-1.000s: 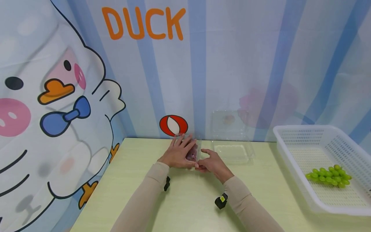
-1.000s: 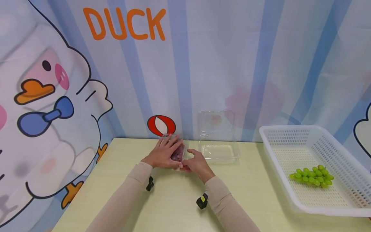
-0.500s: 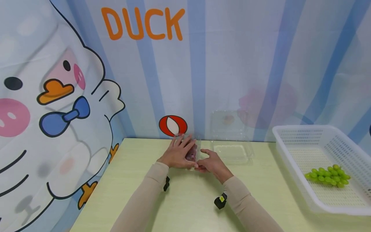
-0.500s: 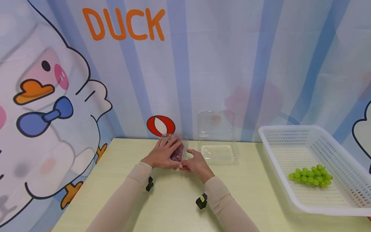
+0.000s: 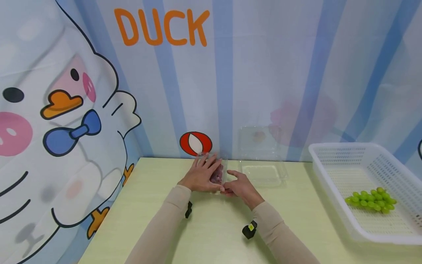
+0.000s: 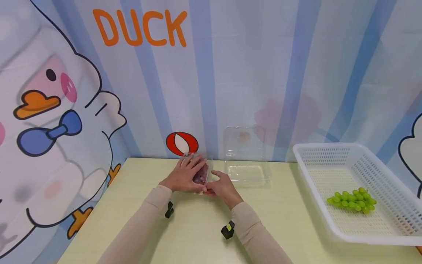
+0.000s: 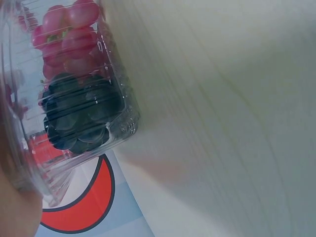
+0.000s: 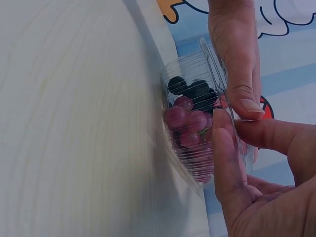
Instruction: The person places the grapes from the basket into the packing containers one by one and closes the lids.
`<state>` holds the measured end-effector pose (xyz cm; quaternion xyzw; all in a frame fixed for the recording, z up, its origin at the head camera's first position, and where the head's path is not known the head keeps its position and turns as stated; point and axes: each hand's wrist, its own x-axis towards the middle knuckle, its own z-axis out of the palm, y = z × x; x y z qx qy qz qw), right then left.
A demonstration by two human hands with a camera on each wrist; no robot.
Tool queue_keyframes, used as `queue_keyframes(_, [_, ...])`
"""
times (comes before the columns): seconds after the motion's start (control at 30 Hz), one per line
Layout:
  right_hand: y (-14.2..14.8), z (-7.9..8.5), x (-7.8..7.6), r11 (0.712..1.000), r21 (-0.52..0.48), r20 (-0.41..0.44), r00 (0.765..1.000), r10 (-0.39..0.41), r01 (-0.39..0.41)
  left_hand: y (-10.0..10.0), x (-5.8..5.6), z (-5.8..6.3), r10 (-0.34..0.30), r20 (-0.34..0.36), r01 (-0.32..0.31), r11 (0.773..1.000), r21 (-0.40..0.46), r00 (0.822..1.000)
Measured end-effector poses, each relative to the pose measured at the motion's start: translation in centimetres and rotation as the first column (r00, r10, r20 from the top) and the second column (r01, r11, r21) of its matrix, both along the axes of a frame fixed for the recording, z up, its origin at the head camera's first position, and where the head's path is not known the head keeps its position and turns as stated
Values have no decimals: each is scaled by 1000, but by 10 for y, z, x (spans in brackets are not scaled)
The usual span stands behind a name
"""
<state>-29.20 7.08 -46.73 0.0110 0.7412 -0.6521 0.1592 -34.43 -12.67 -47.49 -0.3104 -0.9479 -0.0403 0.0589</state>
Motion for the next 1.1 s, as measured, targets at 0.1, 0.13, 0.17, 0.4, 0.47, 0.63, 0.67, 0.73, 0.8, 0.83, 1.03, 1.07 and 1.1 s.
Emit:
queue_keyframes(0.1, [0,0,1,1000,-2,-2,1000,-4,4,0,2,0,1,2,-1,1000,8,1000])
queue_keyframes(0.13, [0,-1,1,1000,1,-3,1000,-6,6,0,2,0,0,1,0,1000,11,1000])
queue_keyframes(0.17, [-1,-1,1,1000,0,-4,1000,-8,8,0,2,0,0,-1,0,1000,10,1000])
queue_keyframes(0.4, [0,-1,0,1000,-10,-4,1000,-12,11,1,1,0,9,-1,-9,1000,2,1000])
queue_keyframes(0.47, [0,0,0,1000,-14,-3,1000,-10,10,1,1,1,8,3,-8,1000,10,1000])
queue_keyframes(0.63, [1,1,0,1000,-11,-9,1000,-8,8,1,0,1,3,-5,-3,1000,9,1000])
queue_keyframes(0.67, [1,1,0,1000,-9,-9,1000,-8,8,1,0,1,2,-7,-2,1000,8,1000])
queue_keyframes(0.73, [1,0,0,1000,-8,-9,1000,-8,8,1,0,0,-1,-9,1,1000,2,1000])
queue_keyframes(0.8, [0,0,0,1000,-7,-7,1000,-9,9,1,0,0,0,-10,-1,1000,-5,1000])
queue_keyframes(0.83, [0,-1,0,1000,-9,-6,1000,-8,8,1,1,0,2,-11,-2,1000,-10,1000])
queue_keyframes(1.03, [-2,-4,-2,1000,-17,7,1000,-17,17,0,1,0,3,-24,-3,1000,-5,1000])
queue_keyframes(1.07, [-2,-4,-2,1000,-14,9,1000,-19,19,0,1,0,2,-22,-2,1000,0,1000])
queue_keyframes(1.1, [-2,-4,-2,1000,-9,11,1000,-21,21,0,1,0,1,-21,-1,1000,0,1000])
